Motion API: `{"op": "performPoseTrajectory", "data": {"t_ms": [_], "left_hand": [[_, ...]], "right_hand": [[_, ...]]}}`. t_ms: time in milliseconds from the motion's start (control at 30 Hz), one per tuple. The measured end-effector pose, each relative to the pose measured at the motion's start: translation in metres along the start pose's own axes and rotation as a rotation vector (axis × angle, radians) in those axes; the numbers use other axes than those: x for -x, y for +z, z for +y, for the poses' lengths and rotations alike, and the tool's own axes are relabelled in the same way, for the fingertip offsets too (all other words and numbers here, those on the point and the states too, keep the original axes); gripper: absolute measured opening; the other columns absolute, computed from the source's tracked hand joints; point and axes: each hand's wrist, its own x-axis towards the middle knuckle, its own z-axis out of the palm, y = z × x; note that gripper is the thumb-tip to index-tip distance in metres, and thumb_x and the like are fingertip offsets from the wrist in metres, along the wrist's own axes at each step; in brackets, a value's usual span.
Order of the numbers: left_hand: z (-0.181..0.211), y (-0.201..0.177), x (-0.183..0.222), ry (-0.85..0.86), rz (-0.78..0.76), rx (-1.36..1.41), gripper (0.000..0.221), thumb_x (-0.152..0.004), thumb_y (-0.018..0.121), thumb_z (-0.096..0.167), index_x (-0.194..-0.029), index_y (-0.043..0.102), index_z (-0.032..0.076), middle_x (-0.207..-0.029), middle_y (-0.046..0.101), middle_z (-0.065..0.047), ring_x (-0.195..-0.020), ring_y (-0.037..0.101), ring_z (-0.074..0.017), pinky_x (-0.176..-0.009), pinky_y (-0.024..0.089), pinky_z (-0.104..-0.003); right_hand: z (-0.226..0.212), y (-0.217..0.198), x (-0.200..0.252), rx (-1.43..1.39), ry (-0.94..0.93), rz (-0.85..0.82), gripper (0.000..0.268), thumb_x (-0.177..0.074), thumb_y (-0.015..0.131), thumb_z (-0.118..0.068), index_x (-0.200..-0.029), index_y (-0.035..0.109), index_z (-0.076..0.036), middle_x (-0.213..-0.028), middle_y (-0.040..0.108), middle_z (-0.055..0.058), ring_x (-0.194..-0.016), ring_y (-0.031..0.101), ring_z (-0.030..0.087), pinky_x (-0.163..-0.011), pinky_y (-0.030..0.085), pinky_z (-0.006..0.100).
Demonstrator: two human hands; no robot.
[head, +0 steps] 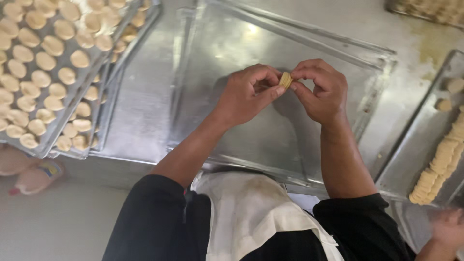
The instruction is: The person folds small circles of dough into shapes and arranges them in tight rows on metal trays at a stainless steel station.
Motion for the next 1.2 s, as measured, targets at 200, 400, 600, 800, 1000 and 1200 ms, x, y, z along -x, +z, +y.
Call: {"op": "performPoseTrajectory", "data": {"t_ms": [200, 400, 600, 800, 1000, 1200], "left_hand": [[-0.022, -0.068, 0.01, 0.093, 0.029, 0.274, 0.014, -0.098, 0.075, 0.01, -0.103, 0.069, -0.001, -0.117, 0.07, -0.011, -0.099, 0.073, -0.0154, -0.086, 0.063, -0.028], [-0.046, -0.108, 0.002, -0.247, 0.082, 0.313, 0.019, -0.099, 0.071, 0.016, -0.1, 0.071, -0.002, -0.093, 0.075, -0.014, -0.082, 0.072, -0.0143, -0.071, 0.06, -0.028], [-0.069, -0.159, 0.0, -0.291, 0.258, 0.591, 0.022, -0.105, 0.058, 0.018, -0.114, 0.061, -0.001, -0.105, 0.073, -0.013, -0.094, 0.077, -0.0171, -0.082, 0.066, -0.029], [-0.066, -0.177, 0.007, -0.211, 0.25, 0.554, 0.022, -0.107, 0.06, 0.014, -0.122, 0.055, -0.003, -0.11, 0.074, -0.011, -0.103, 0.077, -0.0187, -0.086, 0.065, -0.03], [-0.062, -0.173, 0.002, -0.219, 0.239, 0.453, 0.024, -0.106, 0.06, 0.013, -0.124, 0.061, -0.002, -0.109, 0.076, -0.009, -0.101, 0.076, -0.0143, -0.086, 0.066, -0.027], [-0.065, -0.149, -0.016, -0.233, 0.201, 0.42, 0.022, -0.104, 0.064, 0.014, -0.118, 0.065, -0.003, -0.102, 0.074, -0.008, -0.091, 0.073, -0.011, -0.081, 0.065, -0.027]], "right_hand": [[-0.022, 0.056, -0.046, -0.058, -0.058, -0.1, 0.022, -0.088, 0.078, 0.008, -0.101, 0.063, -0.002, -0.108, 0.066, 0.01, -0.093, 0.065, 0.019, -0.079, 0.053, 0.029], [-0.03, 0.094, -0.067, 0.146, -0.174, -0.184, 0.022, -0.088, 0.08, 0.005, -0.097, 0.062, -0.004, -0.11, 0.067, 0.014, -0.102, 0.067, 0.024, -0.087, 0.055, 0.033], [-0.014, 0.113, -0.102, 0.013, -0.102, -0.138, 0.014, -0.096, 0.071, 0.002, -0.099, 0.06, -0.006, -0.113, 0.068, 0.012, -0.098, 0.068, 0.021, -0.082, 0.055, 0.029], [-0.007, 0.14, -0.139, 0.245, -0.08, -0.058, 0.023, -0.097, 0.071, 0.006, -0.119, 0.067, 0.001, -0.114, 0.069, 0.013, -0.098, 0.072, 0.024, -0.087, 0.057, 0.032], [-0.015, 0.138, -0.135, 0.248, 0.045, -0.02, 0.017, -0.097, 0.075, 0.004, -0.111, 0.069, -0.002, -0.11, 0.072, 0.012, -0.095, 0.075, 0.025, -0.083, 0.058, 0.036], [-0.024, 0.126, -0.124, 0.398, -0.17, -0.01, 0.022, -0.096, 0.078, 0.003, -0.116, 0.068, 0.0, -0.125, 0.068, 0.014, -0.117, 0.068, 0.033, -0.097, 0.056, 0.043]]}}
